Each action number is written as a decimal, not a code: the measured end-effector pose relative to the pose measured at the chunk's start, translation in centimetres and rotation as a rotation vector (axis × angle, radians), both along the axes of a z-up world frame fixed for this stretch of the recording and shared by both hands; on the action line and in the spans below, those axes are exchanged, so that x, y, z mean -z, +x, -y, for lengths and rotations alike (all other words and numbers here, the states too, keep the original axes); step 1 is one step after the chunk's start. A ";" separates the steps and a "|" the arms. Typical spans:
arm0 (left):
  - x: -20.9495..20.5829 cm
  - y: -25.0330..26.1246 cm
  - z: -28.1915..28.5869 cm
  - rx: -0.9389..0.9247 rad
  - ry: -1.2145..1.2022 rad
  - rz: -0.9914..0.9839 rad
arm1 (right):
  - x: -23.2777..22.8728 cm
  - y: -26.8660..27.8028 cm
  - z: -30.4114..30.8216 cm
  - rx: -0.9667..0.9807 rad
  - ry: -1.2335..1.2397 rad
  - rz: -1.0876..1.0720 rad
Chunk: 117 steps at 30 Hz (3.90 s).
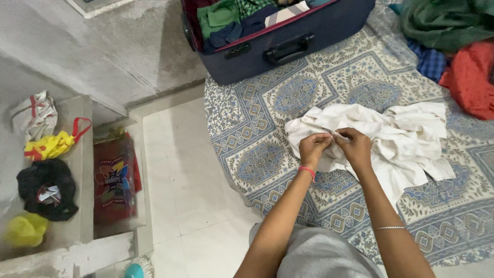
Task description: The person folds a yellow plaid shirt and a white cloth, then places the shirt into a suitcase on a bed.
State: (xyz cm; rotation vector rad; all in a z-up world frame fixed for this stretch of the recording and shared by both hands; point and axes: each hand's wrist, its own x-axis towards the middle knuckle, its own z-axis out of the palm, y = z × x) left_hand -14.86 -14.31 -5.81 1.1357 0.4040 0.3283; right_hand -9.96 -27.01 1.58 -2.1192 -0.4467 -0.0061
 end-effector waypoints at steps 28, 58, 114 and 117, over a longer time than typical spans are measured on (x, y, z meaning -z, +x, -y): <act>-11.5 -3.3 -0.6 -0.223 1.470 0.188 | -5.1 -2.9 0.2 -0.098 -0.231 0.403; -8.5 10.9 -10.5 -0.106 1.370 -0.113 | -0.8 -4.3 0.8 0.096 -0.503 0.215; -9.5 -2.1 0.4 -0.035 0.566 -0.186 | -4.4 -3.8 1.1 0.096 -0.026 0.274; -9.3 -2.0 -0.2 -0.035 0.564 -0.201 | -4.3 -4.0 1.3 0.075 -0.010 0.237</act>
